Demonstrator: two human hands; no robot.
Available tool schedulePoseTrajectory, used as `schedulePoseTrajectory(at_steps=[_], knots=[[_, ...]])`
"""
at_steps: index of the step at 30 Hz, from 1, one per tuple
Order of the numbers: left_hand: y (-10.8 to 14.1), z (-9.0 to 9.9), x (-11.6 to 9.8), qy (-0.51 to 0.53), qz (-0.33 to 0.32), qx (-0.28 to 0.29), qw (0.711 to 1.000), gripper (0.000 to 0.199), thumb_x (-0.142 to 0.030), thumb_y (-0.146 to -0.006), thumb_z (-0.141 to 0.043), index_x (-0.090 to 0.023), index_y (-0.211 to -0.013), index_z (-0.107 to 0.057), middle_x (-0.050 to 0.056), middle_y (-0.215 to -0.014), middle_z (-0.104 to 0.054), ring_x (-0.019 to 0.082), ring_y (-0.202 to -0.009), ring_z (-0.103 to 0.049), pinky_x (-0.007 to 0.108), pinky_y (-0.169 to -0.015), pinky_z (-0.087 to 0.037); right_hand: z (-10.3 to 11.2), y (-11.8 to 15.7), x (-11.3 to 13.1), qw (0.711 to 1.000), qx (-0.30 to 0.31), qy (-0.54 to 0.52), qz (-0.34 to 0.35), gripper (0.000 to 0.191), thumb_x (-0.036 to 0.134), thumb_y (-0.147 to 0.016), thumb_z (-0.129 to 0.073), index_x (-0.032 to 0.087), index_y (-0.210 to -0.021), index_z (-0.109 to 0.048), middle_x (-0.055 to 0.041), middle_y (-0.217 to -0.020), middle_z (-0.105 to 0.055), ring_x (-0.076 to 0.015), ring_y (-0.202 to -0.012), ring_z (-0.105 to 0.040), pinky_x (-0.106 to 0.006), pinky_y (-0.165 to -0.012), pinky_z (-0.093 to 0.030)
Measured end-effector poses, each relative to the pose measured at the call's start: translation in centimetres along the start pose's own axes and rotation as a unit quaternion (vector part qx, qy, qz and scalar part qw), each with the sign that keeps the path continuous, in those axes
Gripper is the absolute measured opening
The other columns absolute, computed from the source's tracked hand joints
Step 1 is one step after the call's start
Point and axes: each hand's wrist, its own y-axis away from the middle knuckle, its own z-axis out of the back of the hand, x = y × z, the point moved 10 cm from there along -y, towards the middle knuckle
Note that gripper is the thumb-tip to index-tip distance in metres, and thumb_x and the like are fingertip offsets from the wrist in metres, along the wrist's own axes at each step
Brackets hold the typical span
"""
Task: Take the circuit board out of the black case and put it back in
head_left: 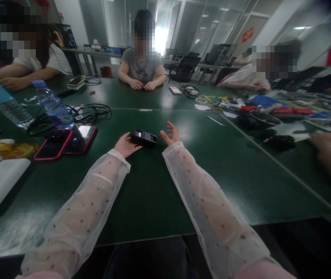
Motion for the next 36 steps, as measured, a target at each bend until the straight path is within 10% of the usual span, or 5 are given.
schedulePoseTrajectory(at_steps=[17, 36], knots=[[-0.1, -0.2, 0.0, -0.006, 0.006, 0.010, 1.000, 0.024, -0.029, -0.092, -0.045, -0.017, -0.109, -0.058, 0.012, -0.094, -0.070, 0.028, -0.102, -0.065, 0.048, -0.098, -0.045, -5.1, 1.7, 0.0, 0.984, 0.159, 0.060, 0.046, 0.058, 0.041, -0.068, -0.077, 0.027, -0.120, -0.057, -0.0085, -0.112, -0.061, -0.0251, -0.103, -0.061, -0.049, -0.094, -0.049], [0.1, -1.4, -0.4, -0.062, -0.026, 0.040, 0.997, 0.020, -0.021, -0.085, -0.056, -0.017, -0.103, -0.063, 0.008, -0.087, -0.068, 0.021, -0.089, -0.065, 0.032, -0.086, -0.053, -4.7, 1.8, 1.1, 0.987, 0.138, 0.041, 0.067, 0.055, 0.034, -0.065, -0.079, 0.029, -0.116, -0.058, -0.0045, -0.107, -0.066, -0.0249, -0.103, -0.063, -0.045, -0.086, -0.052]])
